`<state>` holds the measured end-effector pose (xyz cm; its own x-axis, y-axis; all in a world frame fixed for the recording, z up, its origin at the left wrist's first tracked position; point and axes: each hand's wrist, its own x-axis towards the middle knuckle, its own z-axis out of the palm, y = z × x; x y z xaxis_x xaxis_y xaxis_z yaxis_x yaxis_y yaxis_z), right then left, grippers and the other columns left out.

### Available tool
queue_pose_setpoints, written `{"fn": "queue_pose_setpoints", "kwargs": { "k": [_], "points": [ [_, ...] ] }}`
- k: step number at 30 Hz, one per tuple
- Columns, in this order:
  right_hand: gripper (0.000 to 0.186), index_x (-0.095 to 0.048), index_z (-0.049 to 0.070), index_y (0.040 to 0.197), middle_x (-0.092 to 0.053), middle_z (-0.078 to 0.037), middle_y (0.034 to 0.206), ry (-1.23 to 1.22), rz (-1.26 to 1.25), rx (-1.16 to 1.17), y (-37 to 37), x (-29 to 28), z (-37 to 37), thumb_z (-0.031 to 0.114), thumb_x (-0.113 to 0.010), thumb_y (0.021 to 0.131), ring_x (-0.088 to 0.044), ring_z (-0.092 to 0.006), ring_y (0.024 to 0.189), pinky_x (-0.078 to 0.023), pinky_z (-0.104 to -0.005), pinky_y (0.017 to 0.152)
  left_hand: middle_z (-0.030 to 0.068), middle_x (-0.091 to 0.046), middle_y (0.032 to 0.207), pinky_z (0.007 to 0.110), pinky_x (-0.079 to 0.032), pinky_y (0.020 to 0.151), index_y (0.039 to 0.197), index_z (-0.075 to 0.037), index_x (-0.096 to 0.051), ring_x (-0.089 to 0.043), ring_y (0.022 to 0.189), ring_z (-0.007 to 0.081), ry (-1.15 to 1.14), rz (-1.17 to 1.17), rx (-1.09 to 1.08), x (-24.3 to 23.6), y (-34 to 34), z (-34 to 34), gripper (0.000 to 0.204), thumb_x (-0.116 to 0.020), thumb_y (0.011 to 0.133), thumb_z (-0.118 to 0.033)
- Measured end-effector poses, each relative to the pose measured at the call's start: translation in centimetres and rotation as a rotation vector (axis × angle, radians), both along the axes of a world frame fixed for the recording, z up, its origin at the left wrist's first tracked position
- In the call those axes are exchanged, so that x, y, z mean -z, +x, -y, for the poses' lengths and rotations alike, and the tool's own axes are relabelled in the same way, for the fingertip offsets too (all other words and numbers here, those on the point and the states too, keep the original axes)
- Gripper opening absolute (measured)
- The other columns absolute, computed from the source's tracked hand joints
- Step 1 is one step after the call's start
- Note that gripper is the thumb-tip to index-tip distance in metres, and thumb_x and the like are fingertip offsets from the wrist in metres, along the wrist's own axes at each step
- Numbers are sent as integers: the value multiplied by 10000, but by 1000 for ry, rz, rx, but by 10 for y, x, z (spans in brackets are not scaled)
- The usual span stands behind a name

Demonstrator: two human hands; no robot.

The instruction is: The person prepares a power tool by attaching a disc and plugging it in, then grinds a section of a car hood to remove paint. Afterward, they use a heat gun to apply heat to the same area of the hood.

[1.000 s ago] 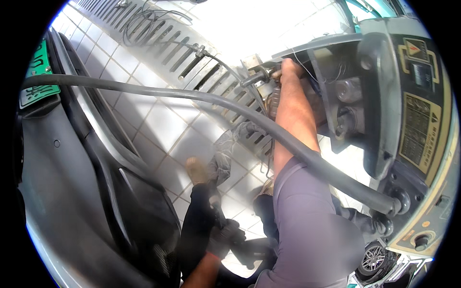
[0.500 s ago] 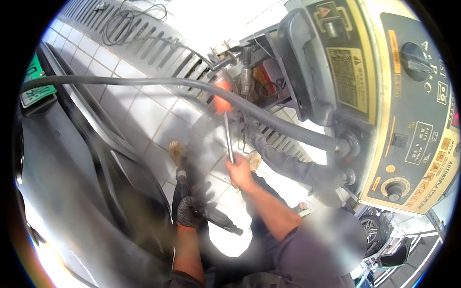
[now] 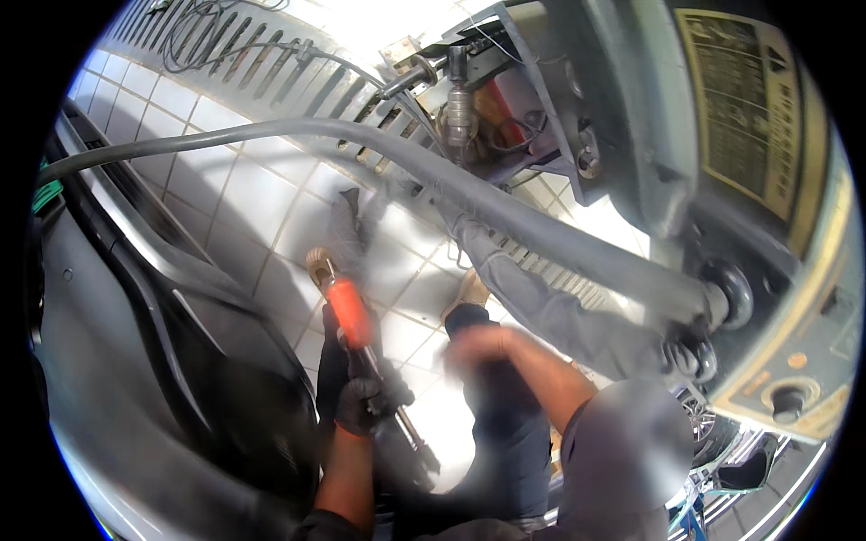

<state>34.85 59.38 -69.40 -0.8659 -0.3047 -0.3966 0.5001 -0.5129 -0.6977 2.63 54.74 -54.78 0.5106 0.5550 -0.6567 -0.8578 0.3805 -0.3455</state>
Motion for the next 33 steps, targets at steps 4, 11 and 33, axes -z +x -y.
{"fn": "queue_pose_setpoints", "kwargs": {
  "k": [4,11,33],
  "points": [
    [714,-568,-16,1346,-671,-252,1246,1219,1063,764,-30,137,-74,428,-791,834,-633,-370,1178,-479,-431,1013,-1,-531,718,419,-492,838,932,-139,-572,-565,686,198,-50,-10,13,2,4,3,314,-803,764,-270],
    [535,-628,-30,1214,-678,-258,1157,926,979,824,-48,100,-125,392,-714,898,-643,-375,1104,-488,-451,962,30,-596,760,437,-508,849,917,-125,-577,-623,748,231,-68,-102,9,2,-4,-1,329,-821,722,-224],
    [688,-700,-30,1149,-712,-275,1055,281,1257,-426,82,-209,-17,611,-524,975,-693,-412,1009,-509,-496,900,20,-608,783,442,-493,869,978,-126,-596,-612,725,218,-14,14,-213,15,-3,-1,224,-728,810,-194]
  ]
}}
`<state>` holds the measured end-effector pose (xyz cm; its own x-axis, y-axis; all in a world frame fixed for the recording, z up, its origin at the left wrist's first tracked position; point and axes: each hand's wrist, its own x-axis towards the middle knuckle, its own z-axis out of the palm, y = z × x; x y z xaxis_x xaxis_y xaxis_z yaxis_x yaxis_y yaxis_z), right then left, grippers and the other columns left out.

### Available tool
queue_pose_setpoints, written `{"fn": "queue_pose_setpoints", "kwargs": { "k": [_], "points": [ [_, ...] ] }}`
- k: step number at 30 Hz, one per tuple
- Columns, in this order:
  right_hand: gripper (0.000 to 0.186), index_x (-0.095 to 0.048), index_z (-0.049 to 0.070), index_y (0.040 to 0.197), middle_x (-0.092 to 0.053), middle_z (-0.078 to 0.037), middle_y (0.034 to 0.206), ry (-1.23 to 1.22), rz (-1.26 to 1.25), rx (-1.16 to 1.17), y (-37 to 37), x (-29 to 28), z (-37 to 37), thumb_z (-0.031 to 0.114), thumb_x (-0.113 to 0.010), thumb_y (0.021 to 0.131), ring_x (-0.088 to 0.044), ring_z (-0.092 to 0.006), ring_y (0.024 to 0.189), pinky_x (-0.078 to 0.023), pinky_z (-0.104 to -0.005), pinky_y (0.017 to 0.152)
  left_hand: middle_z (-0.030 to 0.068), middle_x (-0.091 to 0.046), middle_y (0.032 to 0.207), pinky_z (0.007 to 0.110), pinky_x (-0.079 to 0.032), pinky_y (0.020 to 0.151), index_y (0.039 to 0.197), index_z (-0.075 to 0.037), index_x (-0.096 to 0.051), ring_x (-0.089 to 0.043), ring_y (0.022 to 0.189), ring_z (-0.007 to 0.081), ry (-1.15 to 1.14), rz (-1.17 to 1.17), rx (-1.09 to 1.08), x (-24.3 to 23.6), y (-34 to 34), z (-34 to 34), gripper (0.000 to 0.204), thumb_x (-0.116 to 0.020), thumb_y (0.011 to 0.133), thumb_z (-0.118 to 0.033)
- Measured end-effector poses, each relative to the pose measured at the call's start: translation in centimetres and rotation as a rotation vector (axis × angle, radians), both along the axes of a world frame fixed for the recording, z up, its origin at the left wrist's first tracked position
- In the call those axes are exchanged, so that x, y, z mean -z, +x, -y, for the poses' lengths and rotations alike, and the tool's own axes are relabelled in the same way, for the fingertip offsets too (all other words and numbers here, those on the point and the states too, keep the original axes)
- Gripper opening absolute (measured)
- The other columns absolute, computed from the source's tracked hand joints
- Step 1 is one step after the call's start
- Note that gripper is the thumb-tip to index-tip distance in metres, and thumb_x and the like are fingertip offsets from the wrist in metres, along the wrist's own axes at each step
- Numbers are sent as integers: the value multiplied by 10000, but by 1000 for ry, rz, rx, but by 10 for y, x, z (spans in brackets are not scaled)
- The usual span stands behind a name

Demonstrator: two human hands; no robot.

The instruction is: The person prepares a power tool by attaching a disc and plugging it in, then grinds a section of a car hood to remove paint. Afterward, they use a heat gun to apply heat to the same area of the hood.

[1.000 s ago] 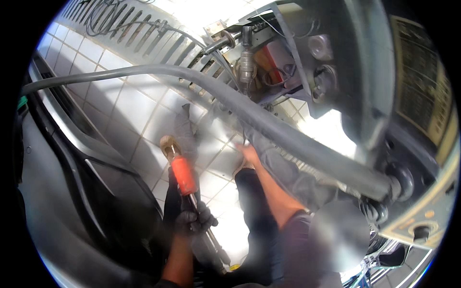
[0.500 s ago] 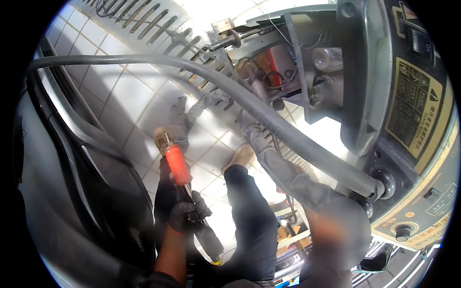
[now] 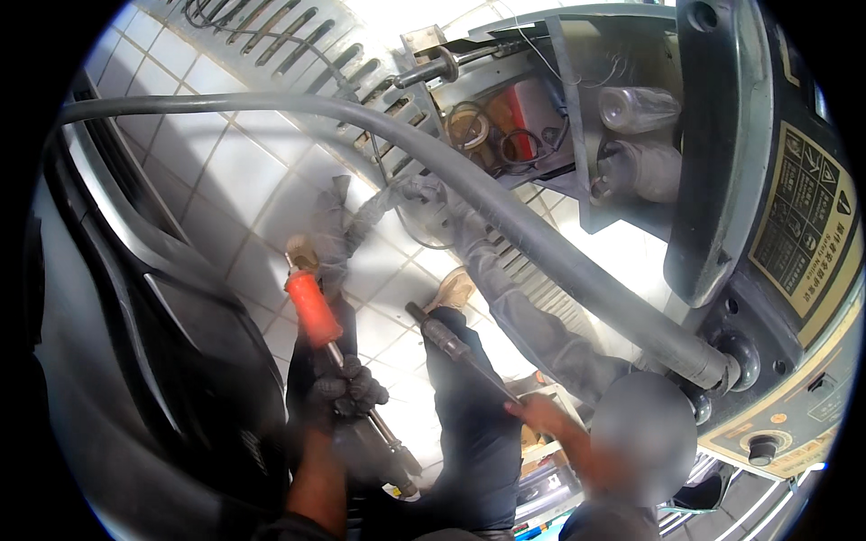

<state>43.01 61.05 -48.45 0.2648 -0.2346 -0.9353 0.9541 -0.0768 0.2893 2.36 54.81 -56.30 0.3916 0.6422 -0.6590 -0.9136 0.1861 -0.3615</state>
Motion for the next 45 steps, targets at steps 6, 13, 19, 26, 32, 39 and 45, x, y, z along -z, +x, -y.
{"fn": "queue_pose_setpoints", "kwargs": {
  "k": [6,13,19,26,32,39,45],
  "points": [
    [528,-673,-8,1010,-561,-15,669,740,-37,325,38,53,31,510,-572,1024,-550,-139,616,-440,-335,589,21,-609,787,453,-510,890,991,-131,-600,-619,723,221,7,-35,-52,-1,-3,2,214,-708,822,-202],
    [415,-622,-1,1069,-620,-79,862,977,-270,1157,-42,259,-116,401,-518,1060,-586,-193,755,-494,-346,738,22,-611,779,452,-511,891,1007,-131,-606,-637,734,222,32,-9,-100,4,2,6,227,-714,826,-215],
    [470,-618,49,873,-597,-71,748,1306,-254,1237,-116,343,-223,416,-425,1094,-530,-168,587,-459,-315,605,20,-613,776,436,-479,890,1017,-136,-609,-642,747,226,-31,-31,-120,-7,-1,-7,217,-702,835,-210],
    [511,-597,9,970,-599,-81,690,1360,-490,1030,-128,387,-269,507,-506,1042,-584,-220,605,-478,-366,591,26,-618,788,421,-469,874,1002,-130,-611,-618,736,212,-30,-84,-115,-12,7,-17,212,-706,826,-199],
    [372,-606,49,1074,-658,-57,852,1474,-508,1645,-212,300,-355,415,-548,1052,-608,-170,712,-490,-328,654,25,-629,800,407,-468,846,1019,-126,-621,-619,734,206,-21,-98,-96,-11,3,-7,226,-705,826,-207],
    [435,-603,31,1316,-662,-162,1266,1602,-845,577,-149,218,-211,307,-617,980,-606,-339,1202,-454,-437,1036,-39,-464,739,341,-392,730,936,-174,-526,-448,651,137,59,-225,13,-23,13,-8,175,-635,803,-210],
    [497,-595,101,1394,-648,-166,1346,744,-690,163,-46,-16,11,355,-613,967,-614,-346,1243,-471,-431,1079,-88,-471,653,361,-435,702,799,-204,-514,-460,573,119,22,108,54,-31,25,38,289,-582,937,-448]
  ]
}}
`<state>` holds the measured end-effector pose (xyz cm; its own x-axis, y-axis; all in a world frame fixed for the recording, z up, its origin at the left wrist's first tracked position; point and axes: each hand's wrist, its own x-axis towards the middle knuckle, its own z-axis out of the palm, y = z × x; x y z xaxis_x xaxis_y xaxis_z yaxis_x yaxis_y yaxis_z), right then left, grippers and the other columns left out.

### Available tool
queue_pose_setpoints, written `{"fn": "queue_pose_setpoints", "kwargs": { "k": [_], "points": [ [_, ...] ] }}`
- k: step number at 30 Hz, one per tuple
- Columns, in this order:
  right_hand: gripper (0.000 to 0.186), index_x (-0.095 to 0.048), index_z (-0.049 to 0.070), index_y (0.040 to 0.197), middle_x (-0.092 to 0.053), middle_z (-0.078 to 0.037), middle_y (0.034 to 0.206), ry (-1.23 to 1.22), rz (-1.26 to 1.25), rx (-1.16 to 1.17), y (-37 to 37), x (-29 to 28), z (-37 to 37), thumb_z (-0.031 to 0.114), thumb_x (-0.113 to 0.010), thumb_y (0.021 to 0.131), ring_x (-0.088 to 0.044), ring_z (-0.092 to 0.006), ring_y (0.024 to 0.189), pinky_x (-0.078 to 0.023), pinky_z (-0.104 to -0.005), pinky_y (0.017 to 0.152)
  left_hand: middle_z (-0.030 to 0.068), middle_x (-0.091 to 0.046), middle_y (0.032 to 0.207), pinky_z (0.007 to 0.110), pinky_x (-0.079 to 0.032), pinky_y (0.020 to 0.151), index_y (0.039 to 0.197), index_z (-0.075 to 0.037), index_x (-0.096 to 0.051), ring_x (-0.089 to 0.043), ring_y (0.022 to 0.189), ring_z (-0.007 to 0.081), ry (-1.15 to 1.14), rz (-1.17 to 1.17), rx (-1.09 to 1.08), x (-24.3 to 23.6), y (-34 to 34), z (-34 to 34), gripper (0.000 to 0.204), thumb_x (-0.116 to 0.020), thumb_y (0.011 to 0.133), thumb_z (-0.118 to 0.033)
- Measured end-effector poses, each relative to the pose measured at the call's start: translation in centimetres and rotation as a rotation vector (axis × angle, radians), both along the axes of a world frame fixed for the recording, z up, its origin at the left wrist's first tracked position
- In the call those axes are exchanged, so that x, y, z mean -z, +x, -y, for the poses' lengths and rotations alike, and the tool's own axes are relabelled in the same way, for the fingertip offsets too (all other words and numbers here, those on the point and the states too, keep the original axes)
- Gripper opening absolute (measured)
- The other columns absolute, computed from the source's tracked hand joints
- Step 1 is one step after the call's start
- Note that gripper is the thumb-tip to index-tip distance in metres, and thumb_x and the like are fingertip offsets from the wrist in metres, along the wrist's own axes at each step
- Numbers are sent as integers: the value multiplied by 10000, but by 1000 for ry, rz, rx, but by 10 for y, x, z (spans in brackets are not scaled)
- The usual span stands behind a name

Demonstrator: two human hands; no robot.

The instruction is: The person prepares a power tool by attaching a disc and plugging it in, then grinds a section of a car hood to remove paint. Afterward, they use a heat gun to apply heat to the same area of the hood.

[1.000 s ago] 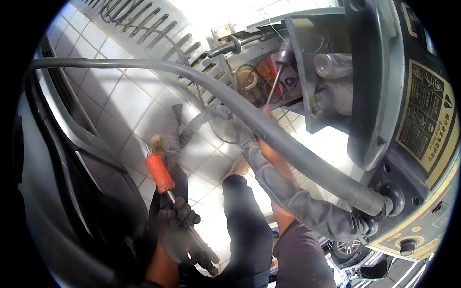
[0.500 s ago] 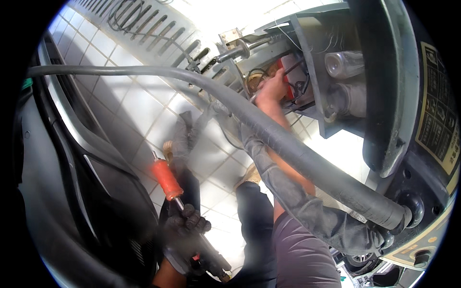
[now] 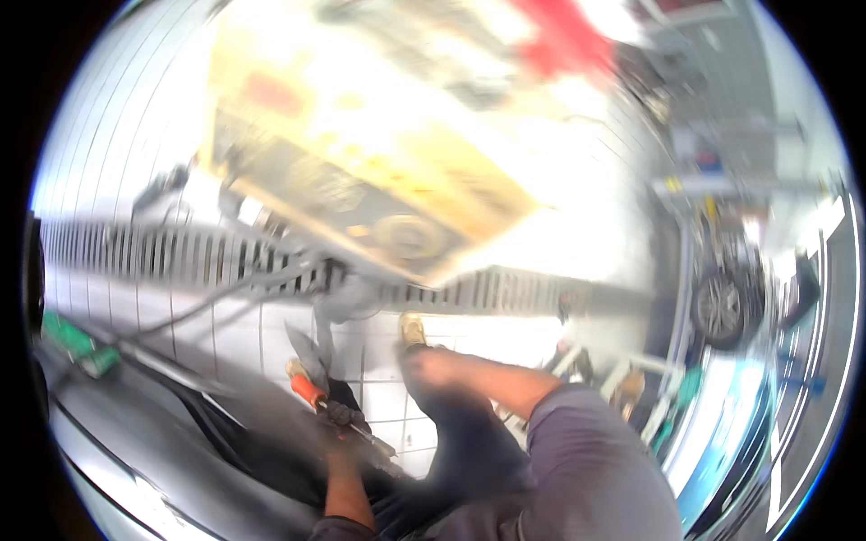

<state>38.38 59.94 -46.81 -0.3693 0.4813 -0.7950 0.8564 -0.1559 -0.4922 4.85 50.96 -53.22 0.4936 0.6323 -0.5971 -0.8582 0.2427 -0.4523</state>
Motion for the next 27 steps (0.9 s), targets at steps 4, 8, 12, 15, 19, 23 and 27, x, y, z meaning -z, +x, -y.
{"fn": "queue_pose_setpoints", "kwargs": {
  "k": [4,8,12,15,19,23,27],
  "points": [
    [468,-606,109,1390,-730,-158,1161,-39,264,280,117,-165,145,326,-619,975,-696,-312,1080,-545,-416,962,-14,-647,856,356,-484,618,961,-139,-604,-503,546,133,-238,-525,401,-96,8,1,574,-547,918,-708],
    [421,-712,42,1145,-721,-225,1116,21,596,793,161,-306,282,379,-627,906,-695,-389,1010,-551,-465,907,147,-506,1345,570,-342,1036,1441,-61,-376,-458,1155,399,126,822,730,-175,-16,-32,836,-424,952,-738],
    [421,-723,32,1166,-713,-221,1163,127,726,1279,130,-359,465,339,-658,886,-682,-382,1069,-532,-425,968,180,-500,1429,604,-339,1095,1530,-45,-356,-476,1262,441,11,631,1008,-237,-6,-51,874,-401,967,-713],
    [411,-731,42,1160,-723,-237,1112,120,828,1577,103,-366,556,326,-691,865,-697,-384,1020,-544,-431,946,174,-528,1391,585,-372,1051,1499,-48,-394,-506,1216,417,77,-9,1071,-262,17,-49,822,-408,974,-680],
    [313,-735,20,1016,-730,-233,1007,356,1131,1981,128,-355,711,298,-623,925,-700,-405,971,-546,-473,891,165,-567,1339,559,-415,991,1458,-52,-443,-545,1155,384,165,-272,1190,-282,63,-6,754,-417,982,-637],
    [363,-696,-27,1016,-705,-308,975,465,1501,2311,262,-414,756,285,-521,953,-682,-474,956,-545,-540,865,156,-605,1288,533,-459,931,1417,-57,-493,-585,1094,352,263,-411,1160,-300,110,38,689,-427,991,-593],
    [423,-713,47,1111,-717,-212,1157,-185,1386,2111,353,-338,838,422,-644,928,-694,-395,1085,-559,-502,922,148,-644,1236,507,-503,872,1376,-61,-543,-624,1033,319,370,-547,1080,-344,107,69,626,-436,1000,-550]
  ]
}}
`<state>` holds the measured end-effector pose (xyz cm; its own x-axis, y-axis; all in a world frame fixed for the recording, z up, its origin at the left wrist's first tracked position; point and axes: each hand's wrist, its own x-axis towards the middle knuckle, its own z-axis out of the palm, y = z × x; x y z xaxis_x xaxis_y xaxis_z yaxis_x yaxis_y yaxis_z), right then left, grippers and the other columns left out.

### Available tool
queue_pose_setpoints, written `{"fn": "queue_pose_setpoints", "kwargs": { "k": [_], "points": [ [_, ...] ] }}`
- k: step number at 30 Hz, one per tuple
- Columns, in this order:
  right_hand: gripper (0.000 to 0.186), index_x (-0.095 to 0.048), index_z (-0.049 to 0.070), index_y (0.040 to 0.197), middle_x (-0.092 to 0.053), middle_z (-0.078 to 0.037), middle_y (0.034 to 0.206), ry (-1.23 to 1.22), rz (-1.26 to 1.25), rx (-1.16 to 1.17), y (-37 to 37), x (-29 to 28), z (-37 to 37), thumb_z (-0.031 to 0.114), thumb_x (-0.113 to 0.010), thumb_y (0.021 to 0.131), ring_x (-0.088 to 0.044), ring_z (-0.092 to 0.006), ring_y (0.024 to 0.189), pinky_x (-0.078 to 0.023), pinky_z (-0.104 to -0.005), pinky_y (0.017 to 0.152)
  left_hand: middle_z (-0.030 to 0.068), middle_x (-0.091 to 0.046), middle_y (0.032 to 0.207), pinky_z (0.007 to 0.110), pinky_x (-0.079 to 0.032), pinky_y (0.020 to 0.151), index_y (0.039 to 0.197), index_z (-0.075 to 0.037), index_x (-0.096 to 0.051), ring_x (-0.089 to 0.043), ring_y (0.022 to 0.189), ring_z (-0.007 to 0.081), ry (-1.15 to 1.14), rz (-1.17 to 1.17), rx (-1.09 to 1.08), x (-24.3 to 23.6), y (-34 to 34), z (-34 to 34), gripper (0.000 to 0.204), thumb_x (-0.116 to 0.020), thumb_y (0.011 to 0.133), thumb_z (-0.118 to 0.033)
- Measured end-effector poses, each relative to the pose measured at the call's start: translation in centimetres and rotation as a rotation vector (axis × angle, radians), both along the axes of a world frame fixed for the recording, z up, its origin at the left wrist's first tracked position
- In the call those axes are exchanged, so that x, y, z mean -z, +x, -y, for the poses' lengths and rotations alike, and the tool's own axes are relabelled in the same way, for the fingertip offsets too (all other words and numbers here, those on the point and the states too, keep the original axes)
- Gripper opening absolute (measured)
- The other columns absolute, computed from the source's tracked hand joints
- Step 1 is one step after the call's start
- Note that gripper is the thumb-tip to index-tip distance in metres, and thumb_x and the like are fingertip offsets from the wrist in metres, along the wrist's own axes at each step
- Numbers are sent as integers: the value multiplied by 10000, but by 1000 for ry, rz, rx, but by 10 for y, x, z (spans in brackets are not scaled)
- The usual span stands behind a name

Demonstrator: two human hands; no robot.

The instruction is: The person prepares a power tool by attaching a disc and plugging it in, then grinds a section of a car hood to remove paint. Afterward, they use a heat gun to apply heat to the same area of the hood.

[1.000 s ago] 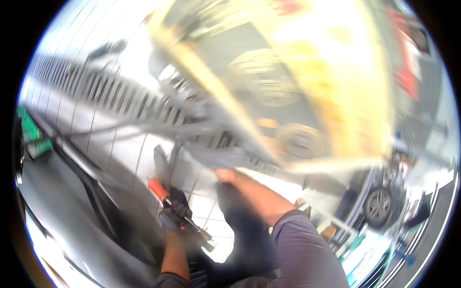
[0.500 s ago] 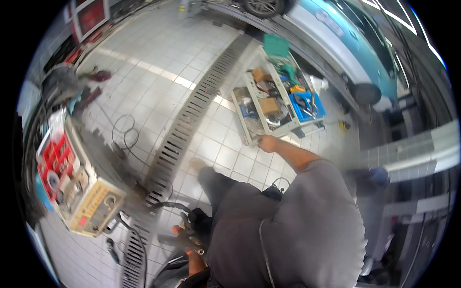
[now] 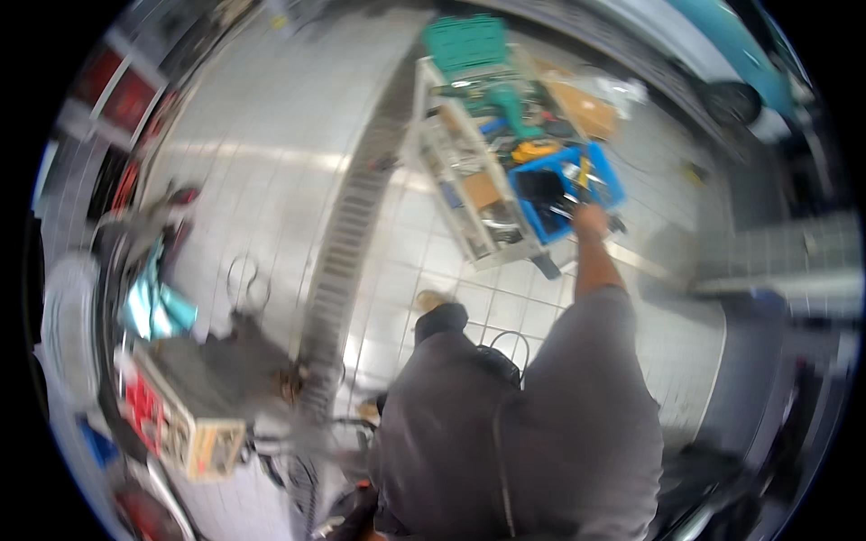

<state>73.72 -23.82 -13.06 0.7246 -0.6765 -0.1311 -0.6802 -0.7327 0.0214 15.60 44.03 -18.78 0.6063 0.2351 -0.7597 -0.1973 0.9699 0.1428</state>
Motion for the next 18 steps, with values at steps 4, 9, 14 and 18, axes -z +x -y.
{"fn": "queue_pose_setpoints", "kwargs": {
  "k": [4,9,14,18],
  "points": [
    [316,-708,75,1154,-721,-159,1148,-769,-306,-881,89,-23,229,304,-582,976,-696,-350,1084,-572,-485,895,139,-682,1185,481,-547,812,1335,-65,-592,-664,972,287,-166,251,-44,94,32,118,569,-445,1009,-507],
    [281,-704,79,1113,-722,-142,1084,-404,-226,-657,77,57,61,289,-594,962,-703,-333,1032,-573,-456,857,82,-686,776,477,-553,593,1026,-71,-673,-642,612,281,311,-368,-141,-69,-4,51,334,-562,982,-383],
    [247,-701,83,1071,-723,-126,1020,-650,-114,-643,98,-25,27,274,-606,947,-711,-316,981,-575,-427,818,80,-642,704,438,-522,518,927,-91,-658,-626,564,256,348,-451,-104,-103,4,101,245,-557,997,-302],
    [219,-698,86,1038,-724,-113,969,-737,-38,-661,88,-38,-45,262,-616,935,-717,-303,939,-577,-404,787,89,-660,735,453,-527,530,968,-97,-659,-631,571,272,33,-220,-245,-47,-84,116,180,-596,974,-266]
  ]
}}
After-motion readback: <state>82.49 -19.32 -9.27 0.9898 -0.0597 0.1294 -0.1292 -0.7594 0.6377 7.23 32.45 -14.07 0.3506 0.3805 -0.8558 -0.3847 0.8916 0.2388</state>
